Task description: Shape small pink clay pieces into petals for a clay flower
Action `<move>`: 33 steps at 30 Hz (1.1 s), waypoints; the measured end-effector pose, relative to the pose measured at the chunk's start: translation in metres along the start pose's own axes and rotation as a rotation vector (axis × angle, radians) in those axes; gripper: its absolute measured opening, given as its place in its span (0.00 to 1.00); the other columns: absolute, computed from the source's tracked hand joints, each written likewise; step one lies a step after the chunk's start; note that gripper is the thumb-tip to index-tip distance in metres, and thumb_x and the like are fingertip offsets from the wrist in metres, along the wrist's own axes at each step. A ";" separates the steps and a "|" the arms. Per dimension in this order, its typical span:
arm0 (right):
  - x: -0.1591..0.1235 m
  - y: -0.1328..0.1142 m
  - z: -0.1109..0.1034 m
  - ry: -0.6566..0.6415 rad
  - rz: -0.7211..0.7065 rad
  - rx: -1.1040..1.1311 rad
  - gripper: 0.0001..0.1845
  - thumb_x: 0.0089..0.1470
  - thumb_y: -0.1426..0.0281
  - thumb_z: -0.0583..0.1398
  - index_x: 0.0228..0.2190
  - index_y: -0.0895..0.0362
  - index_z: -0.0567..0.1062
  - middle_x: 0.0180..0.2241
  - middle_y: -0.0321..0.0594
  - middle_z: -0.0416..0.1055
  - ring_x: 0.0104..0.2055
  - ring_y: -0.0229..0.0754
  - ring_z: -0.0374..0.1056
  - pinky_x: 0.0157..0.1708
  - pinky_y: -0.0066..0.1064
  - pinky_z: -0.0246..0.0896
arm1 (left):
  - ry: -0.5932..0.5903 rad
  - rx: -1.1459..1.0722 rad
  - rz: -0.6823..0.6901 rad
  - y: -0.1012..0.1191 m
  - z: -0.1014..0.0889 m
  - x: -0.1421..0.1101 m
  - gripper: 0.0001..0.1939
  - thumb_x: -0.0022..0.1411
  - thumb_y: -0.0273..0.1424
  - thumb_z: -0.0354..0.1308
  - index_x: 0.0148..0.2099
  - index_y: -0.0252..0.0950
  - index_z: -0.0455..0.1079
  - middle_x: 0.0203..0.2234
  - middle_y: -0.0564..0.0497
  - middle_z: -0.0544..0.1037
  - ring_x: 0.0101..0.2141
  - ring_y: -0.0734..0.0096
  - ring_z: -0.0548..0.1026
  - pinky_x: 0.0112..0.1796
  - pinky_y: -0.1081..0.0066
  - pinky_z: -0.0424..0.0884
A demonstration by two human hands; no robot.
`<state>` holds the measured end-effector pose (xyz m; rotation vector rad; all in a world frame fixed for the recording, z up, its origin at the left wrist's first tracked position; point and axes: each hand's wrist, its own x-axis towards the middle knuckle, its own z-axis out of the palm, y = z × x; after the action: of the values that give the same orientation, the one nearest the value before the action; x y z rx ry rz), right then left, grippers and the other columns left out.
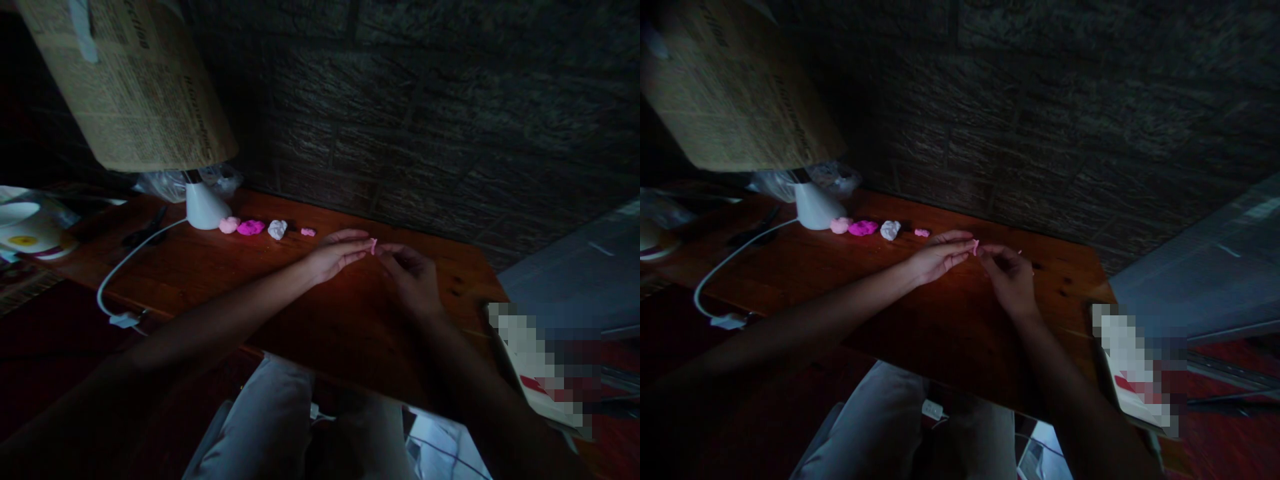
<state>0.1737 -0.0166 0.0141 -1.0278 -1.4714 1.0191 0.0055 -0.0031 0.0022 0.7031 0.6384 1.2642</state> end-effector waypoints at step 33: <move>-0.002 0.007 -0.002 0.058 -0.202 -0.079 0.06 0.51 0.64 0.68 0.33 0.49 0.84 0.33 0.36 0.81 0.31 0.41 0.72 0.36 0.37 0.69 | -0.082 0.459 0.335 -0.001 -0.001 -0.003 0.14 0.45 0.35 0.75 0.35 0.36 0.82 0.36 0.48 0.85 0.41 0.66 0.81 0.52 0.61 0.73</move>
<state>0.1764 -0.0162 0.0070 -0.9350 -1.5437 0.7869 0.0046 -0.0064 0.0006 1.2769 0.7746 1.3985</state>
